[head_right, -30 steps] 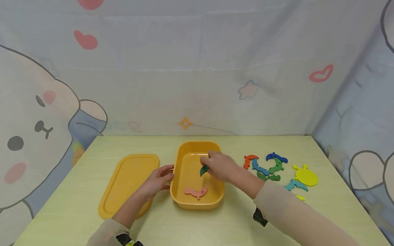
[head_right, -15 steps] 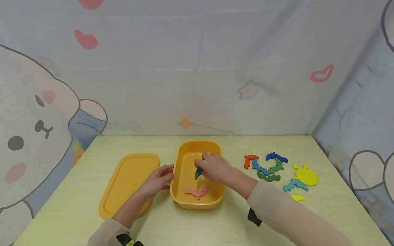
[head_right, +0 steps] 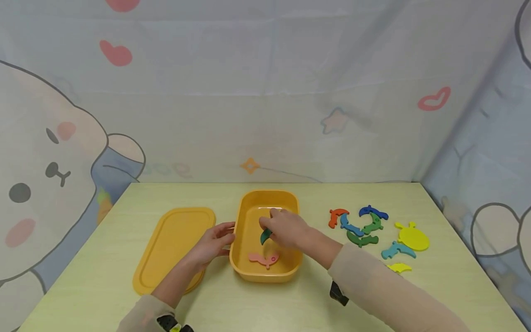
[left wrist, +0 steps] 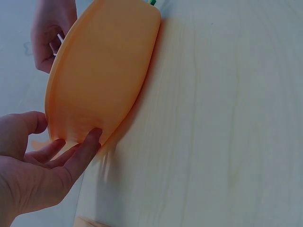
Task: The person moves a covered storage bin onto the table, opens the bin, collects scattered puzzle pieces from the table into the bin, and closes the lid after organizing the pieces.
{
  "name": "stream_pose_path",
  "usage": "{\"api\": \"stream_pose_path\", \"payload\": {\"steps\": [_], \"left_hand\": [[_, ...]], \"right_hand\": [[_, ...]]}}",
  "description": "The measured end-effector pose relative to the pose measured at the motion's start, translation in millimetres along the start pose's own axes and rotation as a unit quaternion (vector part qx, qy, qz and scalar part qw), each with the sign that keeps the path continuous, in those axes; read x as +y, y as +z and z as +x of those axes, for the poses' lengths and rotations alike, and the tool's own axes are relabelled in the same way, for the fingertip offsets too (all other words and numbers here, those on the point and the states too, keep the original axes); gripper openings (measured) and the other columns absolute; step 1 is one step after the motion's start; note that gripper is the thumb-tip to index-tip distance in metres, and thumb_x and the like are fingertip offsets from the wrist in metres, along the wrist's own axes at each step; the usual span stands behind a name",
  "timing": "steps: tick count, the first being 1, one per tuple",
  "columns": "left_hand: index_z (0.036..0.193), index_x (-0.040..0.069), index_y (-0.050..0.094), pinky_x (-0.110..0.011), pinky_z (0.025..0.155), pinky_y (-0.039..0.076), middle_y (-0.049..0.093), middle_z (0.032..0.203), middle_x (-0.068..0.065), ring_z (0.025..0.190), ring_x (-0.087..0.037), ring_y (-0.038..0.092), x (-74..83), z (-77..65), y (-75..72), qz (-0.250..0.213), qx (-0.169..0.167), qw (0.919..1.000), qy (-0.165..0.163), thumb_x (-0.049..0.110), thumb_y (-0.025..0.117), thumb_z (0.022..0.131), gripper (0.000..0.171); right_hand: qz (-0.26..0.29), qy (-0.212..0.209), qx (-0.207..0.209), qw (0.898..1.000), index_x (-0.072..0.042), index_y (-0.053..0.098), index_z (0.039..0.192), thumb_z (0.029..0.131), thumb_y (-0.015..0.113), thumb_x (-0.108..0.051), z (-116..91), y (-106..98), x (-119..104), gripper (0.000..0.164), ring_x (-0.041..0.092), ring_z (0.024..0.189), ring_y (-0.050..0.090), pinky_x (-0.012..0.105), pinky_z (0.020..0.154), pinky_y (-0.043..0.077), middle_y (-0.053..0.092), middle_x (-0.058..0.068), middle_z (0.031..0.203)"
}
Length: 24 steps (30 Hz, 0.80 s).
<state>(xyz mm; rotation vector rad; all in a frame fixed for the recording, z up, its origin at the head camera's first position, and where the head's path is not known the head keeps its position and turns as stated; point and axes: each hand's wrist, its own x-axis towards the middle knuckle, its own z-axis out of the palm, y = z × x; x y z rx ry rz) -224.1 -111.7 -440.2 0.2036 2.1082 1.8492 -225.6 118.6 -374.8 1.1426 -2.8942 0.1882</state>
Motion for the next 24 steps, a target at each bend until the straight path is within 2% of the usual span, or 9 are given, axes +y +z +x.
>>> {"api": "stream_pose_path", "payload": {"steps": [20, 24], "left_hand": [[0.136, -0.002, 0.039, -0.040, 0.079, 0.054, 0.049, 0.131, -0.023, 0.110, -0.034, 0.055, -2.6, 0.7, 0.5, -0.001, 0.004, 1.0000, 0.004, 0.010, 0.047, 0.093, 0.045], [0.137, -0.001, 0.038, -0.041, 0.079, 0.054, 0.048, 0.131, -0.023, 0.110, -0.034, 0.055, -1.5, 0.3, 0.6, -0.002, 0.004, 1.0000, 0.002, 0.011, 0.047, 0.094, 0.045]], "right_hand": [[0.003, 0.006, 0.002, 1.000, -0.016, 0.055, 0.088, 0.084, 0.066, -0.016, 0.5, 7.7, 3.5, 0.012, 0.015, 0.063, 0.043, 0.022, 0.052, 0.038, 0.045, 0.000, 0.075], [0.005, 0.016, -0.002, 1.000, -0.016, 0.058, 0.095, 0.084, 0.066, -0.014, 0.5, 7.7, 4.6, 0.014, 0.016, 0.065, 0.044, 0.023, 0.052, 0.041, 0.049, 0.003, 0.081]]}}
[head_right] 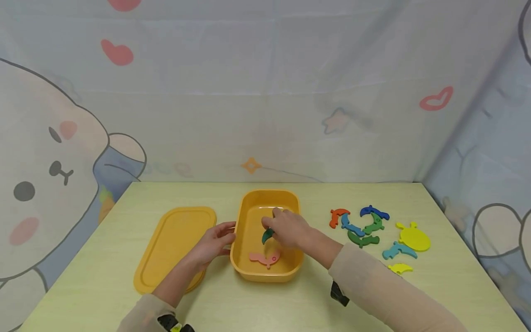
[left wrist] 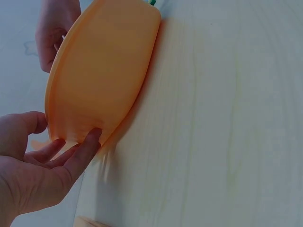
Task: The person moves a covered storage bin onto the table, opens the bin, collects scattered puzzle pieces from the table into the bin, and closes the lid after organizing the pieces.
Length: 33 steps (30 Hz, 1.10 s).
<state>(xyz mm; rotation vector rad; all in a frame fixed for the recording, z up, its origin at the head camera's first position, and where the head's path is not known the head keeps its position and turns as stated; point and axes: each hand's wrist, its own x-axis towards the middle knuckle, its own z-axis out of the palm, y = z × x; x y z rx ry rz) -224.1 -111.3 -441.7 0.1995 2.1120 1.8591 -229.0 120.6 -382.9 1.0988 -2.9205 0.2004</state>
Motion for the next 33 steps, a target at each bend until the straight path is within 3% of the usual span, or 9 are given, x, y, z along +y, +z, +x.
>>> {"api": "stream_pose_path", "payload": {"steps": [10, 21, 33], "left_hand": [[0.136, -0.002, 0.038, -0.040, 0.080, 0.054, 0.048, 0.131, -0.024, 0.111, -0.035, 0.054, 1.9, 1.0, -0.3, 0.001, -0.002, 1.0000, -0.001, 0.010, 0.046, 0.093, 0.045], [0.136, -0.002, 0.039, -0.039, 0.079, 0.054, 0.049, 0.131, -0.024, 0.109, -0.034, 0.055, 0.8, 1.5, -0.2, 0.006, 0.001, 1.0000, -0.001, 0.010, 0.047, 0.093, 0.045], [0.137, -0.002, 0.038, -0.040, 0.079, 0.054, 0.048, 0.131, -0.024, 0.110, -0.035, 0.055, 2.1, -0.5, 0.4, 0.005, 0.002, 1.0000, -0.002, 0.011, 0.047, 0.094, 0.046]], "right_hand": [[-0.016, 0.002, 0.007, 1.000, -0.015, 0.060, 0.110, 0.082, 0.069, -0.016, -3.0, -3.1, 2.5, 0.030, 0.019, 0.073, 0.050, 0.027, 0.056, 0.046, 0.054, 0.007, 0.097], [-0.029, -0.015, 0.031, 0.999, -0.014, 0.061, 0.109, 0.081, 0.070, -0.020, -6.4, -6.9, 5.8, 0.031, 0.016, 0.075, 0.053, 0.023, 0.057, 0.047, 0.057, 0.004, 0.096], [-0.037, 0.005, 0.049, 0.998, -0.016, 0.062, 0.111, 0.080, 0.070, -0.019, -15.7, -18.7, 19.1, 0.032, 0.020, 0.082, 0.056, 0.025, 0.057, 0.047, 0.059, 0.005, 0.103]]}}
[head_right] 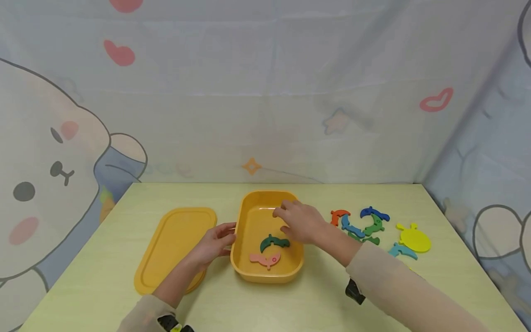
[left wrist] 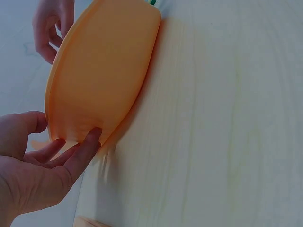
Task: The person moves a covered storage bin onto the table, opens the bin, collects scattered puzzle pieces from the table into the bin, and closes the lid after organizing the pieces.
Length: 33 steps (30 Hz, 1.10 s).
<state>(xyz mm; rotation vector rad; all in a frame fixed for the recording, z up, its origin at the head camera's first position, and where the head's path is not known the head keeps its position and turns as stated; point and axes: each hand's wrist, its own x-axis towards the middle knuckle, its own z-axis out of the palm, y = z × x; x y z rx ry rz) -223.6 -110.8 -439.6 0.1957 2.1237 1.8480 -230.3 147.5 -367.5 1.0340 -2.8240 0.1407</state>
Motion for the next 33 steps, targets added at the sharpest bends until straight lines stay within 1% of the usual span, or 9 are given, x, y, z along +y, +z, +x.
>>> {"api": "stream_pose_path", "payload": {"steps": [5, 10, 14, 24, 29, 33], "left_hand": [[0.136, -0.002, 0.038, -0.040, 0.079, 0.054, 0.048, 0.131, -0.024, 0.109, -0.034, 0.055, -0.5, -0.1, -0.2, 0.000, -0.003, 1.0000, 0.001, 0.011, 0.046, 0.094, 0.045], [0.137, -0.003, 0.037, -0.040, 0.078, 0.054, 0.048, 0.131, -0.025, 0.109, -0.035, 0.055, -1.3, 0.3, -0.1, -0.003, -0.004, 1.0000, 0.002, 0.010, 0.046, 0.094, 0.046], [0.136, -0.002, 0.038, -0.039, 0.078, 0.054, 0.049, 0.130, -0.023, 0.110, -0.034, 0.055, -1.3, 1.2, -0.4, 0.000, -0.002, 1.0000, 0.001, 0.010, 0.047, 0.094, 0.045], [0.136, -0.002, 0.039, -0.038, 0.079, 0.054, 0.049, 0.130, -0.023, 0.109, -0.034, 0.055, -3.9, 2.6, -1.0, 0.003, -0.004, 1.0000, -0.002, 0.010, 0.047, 0.093, 0.045], [0.136, -0.001, 0.040, -0.039, 0.078, 0.054, 0.049, 0.130, -0.023, 0.109, -0.034, 0.055, -3.7, 2.3, -0.2, -0.002, -0.001, 1.0000, 0.000, 0.010, 0.047, 0.093, 0.044], [0.136, -0.001, 0.038, -0.040, 0.078, 0.054, 0.049, 0.130, -0.023, 0.109, -0.034, 0.055, -3.8, 1.8, 0.1, -0.006, -0.001, 1.0000, 0.001, 0.010, 0.046, 0.094, 0.045]], "right_hand": [[-0.017, 0.007, 0.010, 1.000, -0.015, 0.062, 0.111, 0.080, 0.070, -0.019, -5.6, -8.8, 10.6, 0.033, 0.022, 0.082, 0.056, 0.025, 0.055, 0.047, 0.058, 0.007, 0.105], [-0.013, 0.029, 0.003, 0.999, -0.014, 0.061, 0.113, 0.081, 0.069, -0.020, -10.3, -18.4, 20.6, 0.033, 0.024, 0.087, 0.057, 0.031, 0.064, 0.052, 0.058, 0.008, 0.107], [-0.009, 0.036, 0.006, 0.999, -0.012, 0.060, 0.115, 0.083, 0.068, -0.020, -15.2, -20.5, 29.2, 0.034, 0.026, 0.090, 0.058, 0.036, 0.069, 0.054, 0.058, 0.009, 0.109], [-0.015, 0.053, 0.008, 0.998, -0.011, 0.061, 0.114, 0.082, 0.069, -0.021, -32.4, -10.4, 48.3, 0.035, 0.026, 0.087, 0.058, 0.035, 0.066, 0.053, 0.059, 0.010, 0.109], [-0.016, 0.050, 0.020, 0.998, -0.010, 0.061, 0.114, 0.081, 0.070, -0.021, -44.7, -3.4, 54.0, 0.036, 0.027, 0.087, 0.058, 0.035, 0.065, 0.053, 0.059, 0.012, 0.108], [-0.009, 0.052, 0.023, 0.998, -0.009, 0.061, 0.113, 0.080, 0.070, -0.020, -54.9, 2.0, 57.3, 0.036, 0.026, 0.085, 0.057, 0.033, 0.063, 0.053, 0.060, 0.011, 0.107]]}}
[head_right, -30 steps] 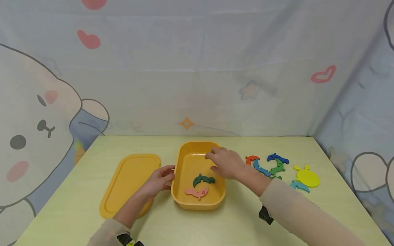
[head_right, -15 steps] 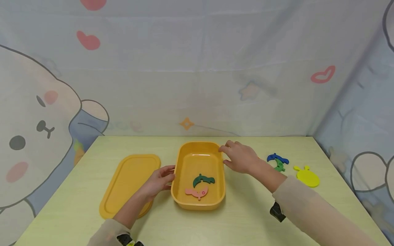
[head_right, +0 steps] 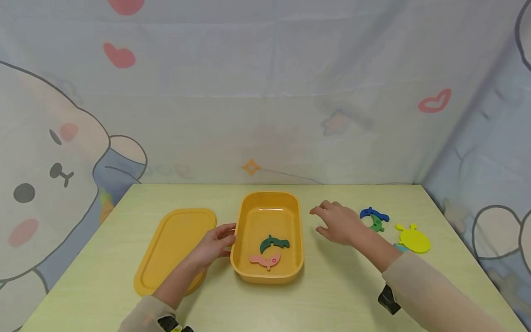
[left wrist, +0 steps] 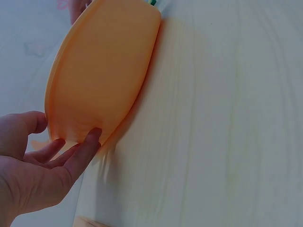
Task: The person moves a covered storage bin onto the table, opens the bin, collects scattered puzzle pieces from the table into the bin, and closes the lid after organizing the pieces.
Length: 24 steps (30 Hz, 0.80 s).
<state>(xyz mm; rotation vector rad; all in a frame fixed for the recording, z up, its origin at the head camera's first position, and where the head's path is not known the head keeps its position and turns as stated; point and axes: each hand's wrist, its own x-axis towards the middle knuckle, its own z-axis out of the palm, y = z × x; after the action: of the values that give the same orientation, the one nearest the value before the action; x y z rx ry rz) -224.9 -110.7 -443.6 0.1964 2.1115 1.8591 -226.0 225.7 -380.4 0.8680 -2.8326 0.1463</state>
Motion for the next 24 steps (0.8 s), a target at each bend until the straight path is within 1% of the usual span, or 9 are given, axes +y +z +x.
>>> {"api": "stream_pose_path", "payload": {"steps": [3, 6, 9, 12, 15, 21, 24], "left_hand": [[0.137, -0.001, 0.038, -0.040, 0.078, 0.054, 0.048, 0.131, -0.024, 0.110, -0.035, 0.054, -0.6, 0.3, -0.1, 0.000, -0.001, 1.0000, 0.000, 0.010, 0.046, 0.094, 0.045], [0.137, -0.001, 0.038, -0.039, 0.078, 0.054, 0.048, 0.131, -0.024, 0.110, -0.035, 0.054, -1.2, 0.8, -0.4, 0.000, 0.000, 1.0000, 0.000, 0.011, 0.046, 0.094, 0.045], [0.136, -0.001, 0.039, -0.038, 0.078, 0.054, 0.049, 0.130, -0.023, 0.109, -0.034, 0.055, -1.8, 1.9, -0.8, 0.000, 0.001, 1.0000, -0.002, 0.011, 0.047, 0.094, 0.045], [0.136, -0.001, 0.040, -0.038, 0.078, 0.054, 0.049, 0.130, -0.023, 0.109, -0.032, 0.055, -3.0, 2.7, -0.7, 0.001, 0.003, 1.0000, -0.004, 0.011, 0.047, 0.093, 0.045], [0.136, -0.001, 0.040, -0.038, 0.078, 0.054, 0.049, 0.130, -0.022, 0.109, -0.032, 0.055, -3.8, 2.6, -0.5, 0.002, 0.004, 1.0000, -0.005, 0.011, 0.048, 0.093, 0.045], [0.136, 0.000, 0.039, -0.039, 0.079, 0.054, 0.048, 0.131, -0.023, 0.109, -0.033, 0.055, -3.4, 2.3, -0.2, -0.001, 0.001, 1.0000, -0.004, 0.011, 0.047, 0.094, 0.045], [0.136, 0.000, 0.039, -0.038, 0.079, 0.054, 0.049, 0.131, -0.022, 0.109, -0.031, 0.056, -2.8, 1.9, 0.2, 0.002, 0.001, 1.0000, -0.004, 0.012, 0.047, 0.094, 0.045]], "right_hand": [[0.004, 0.004, -0.001, 1.000, -0.010, 0.061, 0.113, 0.080, 0.070, -0.019, -6.8, 4.8, 4.3, 0.035, 0.022, 0.080, 0.056, 0.029, 0.060, 0.051, 0.060, 0.010, 0.105], [0.006, 0.010, 0.006, 1.000, -0.010, 0.062, 0.113, 0.079, 0.070, -0.019, -12.4, 10.0, 9.8, 0.036, 0.019, 0.078, 0.055, 0.027, 0.059, 0.049, 0.060, 0.008, 0.102], [0.010, 0.011, 0.019, 1.000, -0.009, 0.062, 0.112, 0.078, 0.072, -0.018, -17.2, 14.1, 15.4, 0.037, 0.022, 0.080, 0.057, 0.031, 0.062, 0.051, 0.061, 0.009, 0.101], [0.008, 0.008, 0.031, 0.999, -0.007, 0.062, 0.112, 0.077, 0.073, -0.018, -22.5, 18.7, 21.0, 0.039, 0.026, 0.083, 0.058, 0.036, 0.066, 0.052, 0.061, 0.011, 0.103], [0.008, 0.005, 0.041, 0.999, -0.005, 0.061, 0.113, 0.076, 0.073, -0.017, -27.6, 22.9, 25.7, 0.041, 0.027, 0.083, 0.058, 0.037, 0.067, 0.051, 0.061, 0.013, 0.104], [-0.009, 0.026, 0.031, 0.999, -0.004, 0.062, 0.108, 0.075, 0.075, -0.019, -38.4, 28.6, 34.3, 0.039, 0.023, 0.077, 0.055, 0.037, 0.067, 0.051, 0.059, 0.011, 0.096], [-0.018, 0.031, 0.024, 0.999, -0.004, 0.062, 0.110, 0.075, 0.075, -0.021, -42.7, 31.8, 38.3, 0.041, 0.019, 0.070, 0.051, 0.033, 0.061, 0.048, 0.057, 0.009, 0.092]]}}
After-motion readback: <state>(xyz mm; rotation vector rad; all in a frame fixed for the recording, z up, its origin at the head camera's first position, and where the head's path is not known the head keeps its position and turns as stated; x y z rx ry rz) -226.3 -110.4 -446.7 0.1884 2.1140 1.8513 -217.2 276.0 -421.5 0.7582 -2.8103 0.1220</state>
